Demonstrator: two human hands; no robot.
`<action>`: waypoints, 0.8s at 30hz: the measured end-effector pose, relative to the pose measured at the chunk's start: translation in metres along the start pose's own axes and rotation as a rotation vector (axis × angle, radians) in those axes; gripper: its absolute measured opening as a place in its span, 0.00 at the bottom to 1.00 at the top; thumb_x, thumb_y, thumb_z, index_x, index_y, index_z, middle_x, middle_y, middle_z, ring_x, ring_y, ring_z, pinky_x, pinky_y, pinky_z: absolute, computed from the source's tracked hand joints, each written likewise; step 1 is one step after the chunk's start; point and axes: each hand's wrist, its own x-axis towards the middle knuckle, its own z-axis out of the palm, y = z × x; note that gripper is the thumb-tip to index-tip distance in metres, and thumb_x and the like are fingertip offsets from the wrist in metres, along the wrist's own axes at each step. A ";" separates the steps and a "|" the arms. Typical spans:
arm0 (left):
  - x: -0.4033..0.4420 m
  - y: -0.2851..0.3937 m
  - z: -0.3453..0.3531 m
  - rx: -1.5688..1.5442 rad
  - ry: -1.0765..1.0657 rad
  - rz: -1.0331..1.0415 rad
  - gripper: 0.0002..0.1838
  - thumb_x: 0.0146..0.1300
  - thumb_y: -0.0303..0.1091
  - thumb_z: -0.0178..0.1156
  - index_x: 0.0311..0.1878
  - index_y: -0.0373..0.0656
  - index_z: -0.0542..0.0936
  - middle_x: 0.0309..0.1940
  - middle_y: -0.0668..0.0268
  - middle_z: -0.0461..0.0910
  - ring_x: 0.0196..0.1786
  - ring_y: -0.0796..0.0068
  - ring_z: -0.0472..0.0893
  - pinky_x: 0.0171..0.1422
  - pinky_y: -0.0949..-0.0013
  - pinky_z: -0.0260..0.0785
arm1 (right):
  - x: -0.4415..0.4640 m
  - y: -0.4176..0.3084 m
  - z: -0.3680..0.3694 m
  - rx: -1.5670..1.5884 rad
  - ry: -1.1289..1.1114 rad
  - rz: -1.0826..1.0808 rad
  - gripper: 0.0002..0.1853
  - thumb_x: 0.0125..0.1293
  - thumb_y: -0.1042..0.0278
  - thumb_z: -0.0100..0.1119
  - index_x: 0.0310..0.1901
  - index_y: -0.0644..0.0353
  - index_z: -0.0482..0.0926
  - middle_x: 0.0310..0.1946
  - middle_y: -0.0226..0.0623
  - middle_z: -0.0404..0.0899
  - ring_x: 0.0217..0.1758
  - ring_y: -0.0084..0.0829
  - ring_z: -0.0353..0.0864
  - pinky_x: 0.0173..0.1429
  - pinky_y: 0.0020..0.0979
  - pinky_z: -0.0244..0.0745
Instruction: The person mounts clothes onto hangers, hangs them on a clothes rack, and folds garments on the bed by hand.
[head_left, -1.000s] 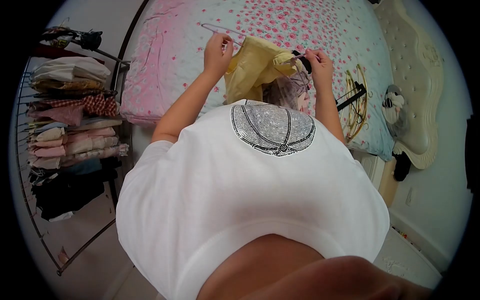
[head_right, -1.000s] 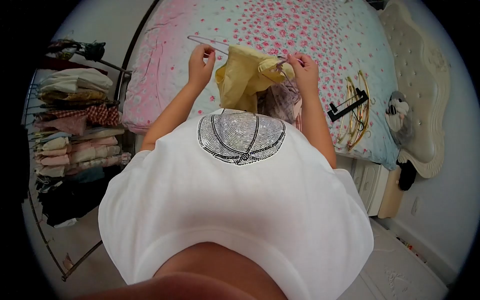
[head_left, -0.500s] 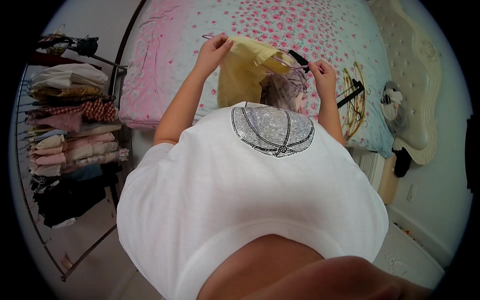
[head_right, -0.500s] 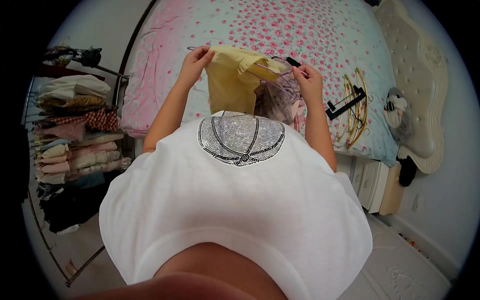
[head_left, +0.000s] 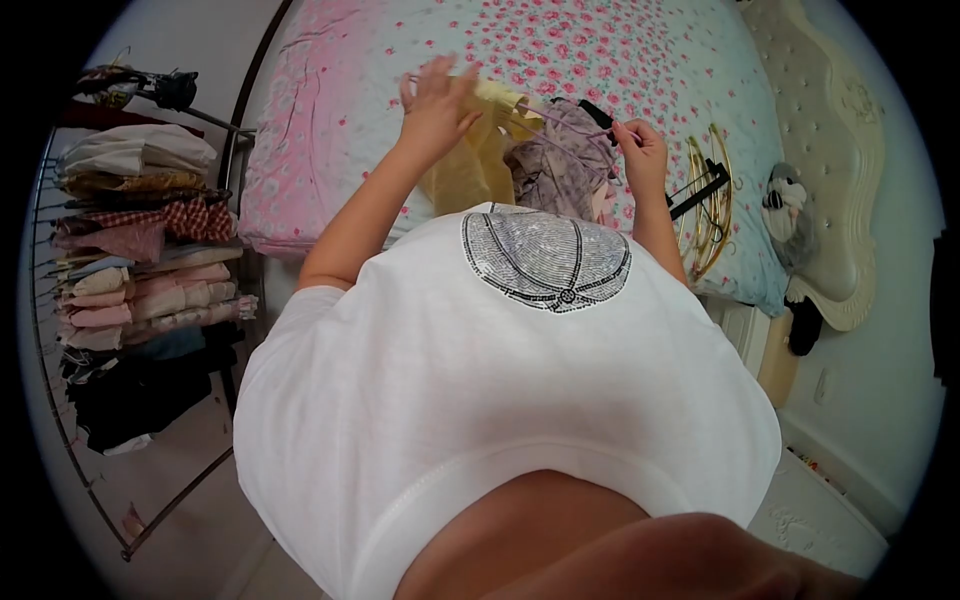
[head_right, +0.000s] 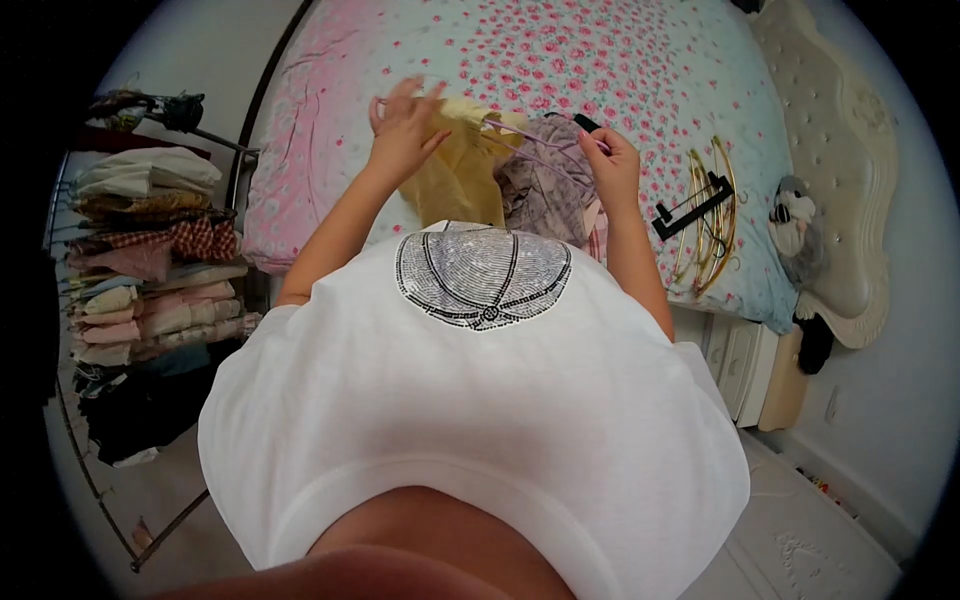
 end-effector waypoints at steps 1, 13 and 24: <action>0.000 0.000 -0.002 0.005 -0.072 0.094 0.14 0.53 0.39 0.59 0.44 0.48 0.75 0.45 0.64 0.73 0.49 0.65 0.71 0.55 0.53 0.57 | 0.001 -0.006 0.000 -0.022 -0.019 0.007 0.11 0.57 0.67 0.59 0.22 0.62 0.71 0.16 0.18 0.62 0.21 0.12 0.54 0.25 0.17 0.49; 0.008 0.015 0.022 -0.331 -0.299 0.101 0.08 0.57 0.38 0.53 0.37 0.47 0.75 0.26 0.61 0.76 0.31 0.60 0.76 0.31 0.61 0.66 | 0.027 -0.034 0.054 0.005 -0.030 -0.278 0.09 0.53 0.68 0.62 0.24 0.63 0.73 0.17 0.26 0.70 0.19 0.17 0.65 0.25 0.19 0.60; 0.018 0.016 0.003 -0.410 -0.355 -0.167 0.10 0.59 0.39 0.52 0.39 0.45 0.75 0.25 0.60 0.76 0.29 0.61 0.76 0.32 0.63 0.65 | 0.015 -0.019 0.059 -0.541 0.339 -0.704 0.14 0.50 0.71 0.59 0.39 0.60 0.70 0.38 0.38 0.68 0.44 0.34 0.65 0.54 0.37 0.56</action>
